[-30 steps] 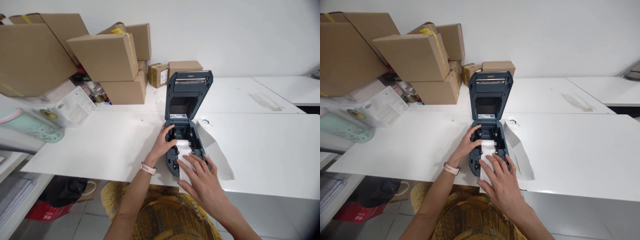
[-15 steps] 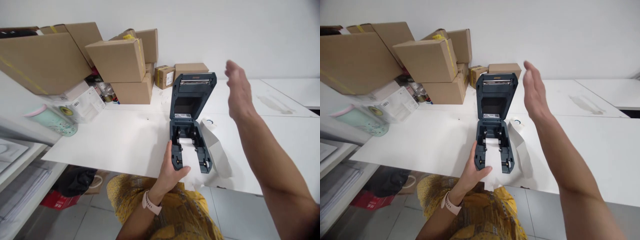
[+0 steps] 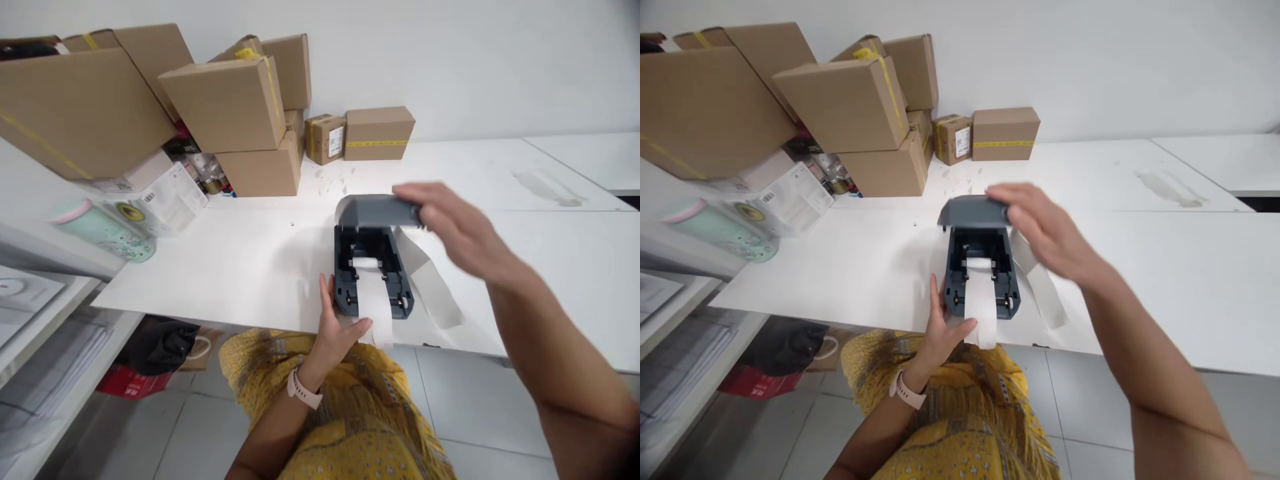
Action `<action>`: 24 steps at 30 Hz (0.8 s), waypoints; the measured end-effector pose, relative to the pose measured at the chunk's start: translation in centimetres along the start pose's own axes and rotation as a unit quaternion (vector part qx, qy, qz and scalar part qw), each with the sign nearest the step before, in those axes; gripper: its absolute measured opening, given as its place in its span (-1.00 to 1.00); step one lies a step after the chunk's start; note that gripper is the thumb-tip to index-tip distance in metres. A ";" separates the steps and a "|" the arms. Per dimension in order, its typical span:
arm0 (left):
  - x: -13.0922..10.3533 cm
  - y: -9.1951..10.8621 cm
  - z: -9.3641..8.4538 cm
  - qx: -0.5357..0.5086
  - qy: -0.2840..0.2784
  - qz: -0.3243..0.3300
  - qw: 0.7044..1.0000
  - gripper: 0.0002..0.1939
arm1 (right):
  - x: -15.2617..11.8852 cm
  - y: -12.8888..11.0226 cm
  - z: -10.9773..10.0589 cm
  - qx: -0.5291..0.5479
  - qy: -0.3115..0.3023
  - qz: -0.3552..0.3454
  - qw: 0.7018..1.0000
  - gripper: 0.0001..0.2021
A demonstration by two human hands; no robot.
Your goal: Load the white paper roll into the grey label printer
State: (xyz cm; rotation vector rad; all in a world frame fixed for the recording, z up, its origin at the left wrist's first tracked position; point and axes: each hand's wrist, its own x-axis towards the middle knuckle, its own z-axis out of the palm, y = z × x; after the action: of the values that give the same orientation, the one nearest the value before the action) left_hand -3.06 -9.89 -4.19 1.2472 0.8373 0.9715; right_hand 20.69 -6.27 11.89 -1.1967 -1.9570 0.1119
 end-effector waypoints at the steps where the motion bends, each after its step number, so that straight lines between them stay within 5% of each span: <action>1: -0.2 -0.1 0.0 0.006 0.003 0.002 1.000 0.31 | -2.1 -0.7 0.7 -0.019 -0.009 -0.018 1.000 -0.59; 8: -2.0 -0.2 -0.3 -0.006 -0.008 0.024 1.000 0.26 | -12.3 -2.2 7.4 -0.124 -0.018 0.008 0.992 -0.48; 13: -0.2 1.9 0.0 -0.040 0.053 -0.011 0.998 -0.04 | -12.5 -2.5 9.5 -0.028 0.100 0.070 0.992 -0.64; 16: 2.1 2.4 0.5 -0.046 0.077 -0.019 0.996 0.02 | -11.7 -2.4 10.7 0.022 0.211 0.146 0.966 -0.74; 18: 3.2 2.5 0.7 -0.057 0.069 -0.032 0.995 0.04 | -11.4 -2.0 11.6 0.049 0.263 0.220 0.938 -0.63; 21: 3.7 2.6 0.6 -0.060 0.049 -0.044 0.996 0.00 | -11.7 -0.8 12.5 0.145 0.247 0.328 0.900 -0.26; 24: 3.6 3.4 0.2 -0.058 0.005 -0.047 0.997 -0.06 | -12.4 0.5 12.3 0.282 0.176 0.380 0.863 -0.21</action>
State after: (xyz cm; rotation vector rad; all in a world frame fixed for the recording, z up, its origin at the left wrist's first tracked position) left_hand -2.02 -6.43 -0.80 1.0951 0.8283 0.9379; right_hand 15.26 -11.67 -3.84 -1.3808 -0.9372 0.7608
